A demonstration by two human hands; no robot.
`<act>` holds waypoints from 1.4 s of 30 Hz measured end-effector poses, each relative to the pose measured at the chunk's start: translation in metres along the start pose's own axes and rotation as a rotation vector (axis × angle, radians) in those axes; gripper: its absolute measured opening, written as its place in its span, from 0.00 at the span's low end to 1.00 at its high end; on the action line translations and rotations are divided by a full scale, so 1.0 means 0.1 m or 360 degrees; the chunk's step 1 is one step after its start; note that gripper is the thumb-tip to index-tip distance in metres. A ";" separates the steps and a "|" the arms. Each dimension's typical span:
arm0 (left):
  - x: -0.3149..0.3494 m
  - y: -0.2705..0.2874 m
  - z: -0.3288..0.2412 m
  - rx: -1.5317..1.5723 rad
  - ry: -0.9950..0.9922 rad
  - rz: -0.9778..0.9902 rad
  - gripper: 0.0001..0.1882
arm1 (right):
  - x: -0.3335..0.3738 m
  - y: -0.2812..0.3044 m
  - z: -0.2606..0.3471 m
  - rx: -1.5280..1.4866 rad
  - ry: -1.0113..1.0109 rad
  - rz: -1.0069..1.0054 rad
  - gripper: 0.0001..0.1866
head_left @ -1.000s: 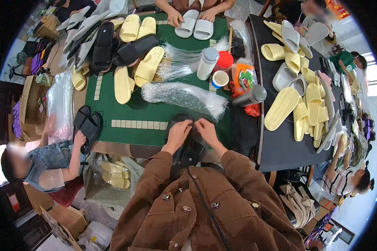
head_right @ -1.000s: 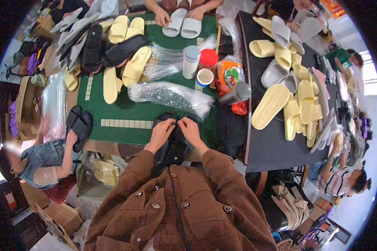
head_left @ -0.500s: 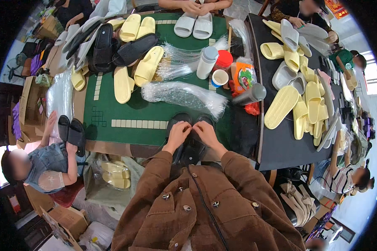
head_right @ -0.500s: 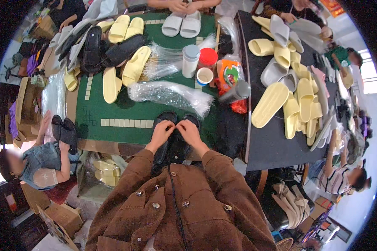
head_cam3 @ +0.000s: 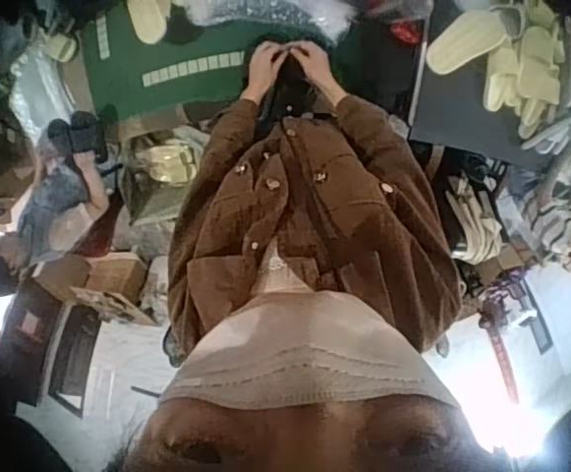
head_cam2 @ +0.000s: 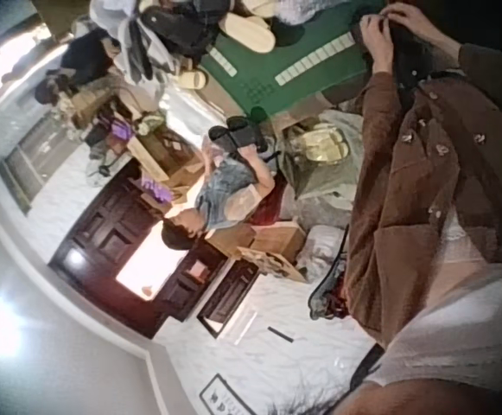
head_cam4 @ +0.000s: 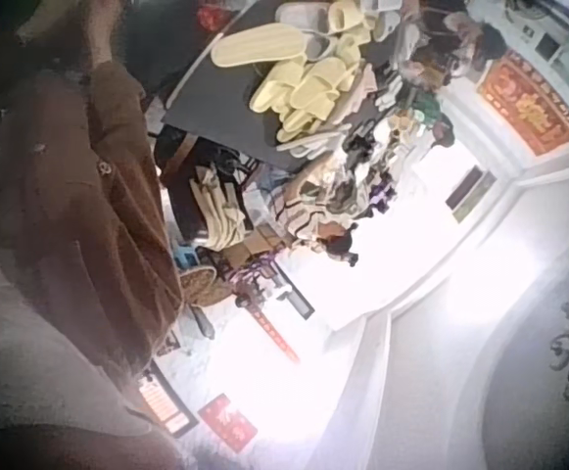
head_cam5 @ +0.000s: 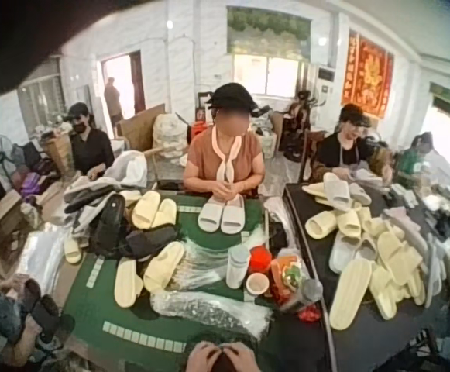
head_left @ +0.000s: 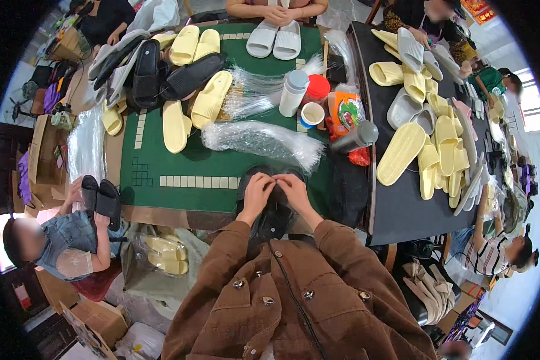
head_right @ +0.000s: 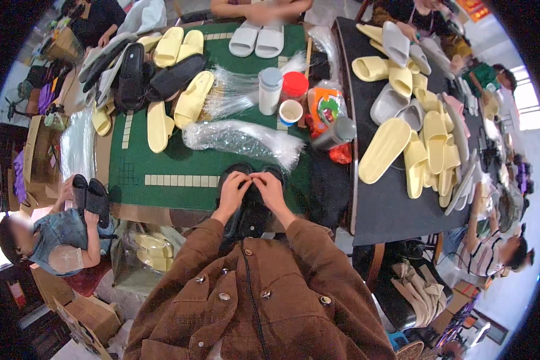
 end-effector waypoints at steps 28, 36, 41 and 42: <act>0.31 -0.22 -0.39 -0.0820 -0.0244 0.0666 0.36 | 0.76 3.41 -0.67 -0.0061 -0.0149 -0.1591 0.17; 0.30 -0.19 -0.18 -0.0962 -0.0314 0.0462 0.40 | 0.13 3.56 -0.74 0.0177 -0.0487 -0.1150 0.29; 0.29 0.44 0.20 -0.1269 -0.0063 0.0344 0.40 | 0.44 3.33 0.10 0.1204 -0.0537 -0.1295 0.21; 0.26 0.61 0.25 -0.1321 -0.0042 0.0353 0.40 | 0.54 3.41 0.05 0.1329 -0.0434 -0.1311 0.20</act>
Point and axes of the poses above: each hand's wrist, its own x-axis away from the middle knuckle, its own y-axis out of the back of the hand, z = x × y, the point moved 2 cm from there along -x, towards the middle knuckle, and after that the axes turned 2 degrees about -y, right-handed, at the moved point
